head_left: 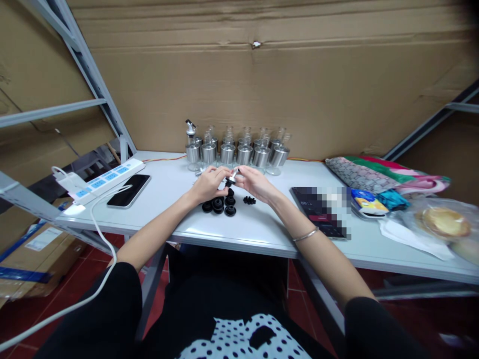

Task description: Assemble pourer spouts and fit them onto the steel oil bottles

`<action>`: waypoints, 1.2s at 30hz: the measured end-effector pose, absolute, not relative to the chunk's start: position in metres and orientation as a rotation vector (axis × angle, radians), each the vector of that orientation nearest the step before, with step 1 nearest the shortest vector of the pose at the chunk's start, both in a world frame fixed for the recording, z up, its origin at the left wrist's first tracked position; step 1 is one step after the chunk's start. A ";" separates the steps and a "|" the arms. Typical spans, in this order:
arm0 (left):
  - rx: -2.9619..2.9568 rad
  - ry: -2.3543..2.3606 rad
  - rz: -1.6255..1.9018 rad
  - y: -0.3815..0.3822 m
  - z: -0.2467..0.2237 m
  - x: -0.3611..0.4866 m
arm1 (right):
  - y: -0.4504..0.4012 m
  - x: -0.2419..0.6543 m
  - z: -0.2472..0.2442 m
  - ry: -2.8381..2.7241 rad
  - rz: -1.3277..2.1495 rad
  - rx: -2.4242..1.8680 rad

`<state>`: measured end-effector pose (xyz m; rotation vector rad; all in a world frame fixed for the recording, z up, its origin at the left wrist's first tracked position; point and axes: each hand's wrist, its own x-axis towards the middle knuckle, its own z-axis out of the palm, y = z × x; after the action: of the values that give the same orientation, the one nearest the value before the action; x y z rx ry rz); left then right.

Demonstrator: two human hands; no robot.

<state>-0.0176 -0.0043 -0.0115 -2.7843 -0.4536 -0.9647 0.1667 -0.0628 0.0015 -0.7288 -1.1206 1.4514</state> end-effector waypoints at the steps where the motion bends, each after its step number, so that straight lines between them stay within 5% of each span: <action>1: -2.792 -0.459 -0.962 -0.004 -0.012 -0.018 | -0.063 0.167 0.001 -1.117 1.454 -0.724; 14: -2.886 -0.458 -1.247 -0.003 -0.013 -0.017 | -0.060 0.171 0.004 -1.086 1.428 -0.784; 24: -2.917 -0.518 -1.204 -0.008 -0.009 -0.015 | -0.051 0.173 -0.005 -1.394 0.764 -1.114; 36: -2.867 -0.653 -1.187 -0.009 -0.009 -0.017 | -0.059 0.163 -0.007 -1.604 0.734 -0.997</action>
<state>-0.0165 -0.0087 -0.0088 -2.8673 -0.6530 -1.1869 0.1627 -0.0591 -0.0071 -0.9971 -1.6045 0.7338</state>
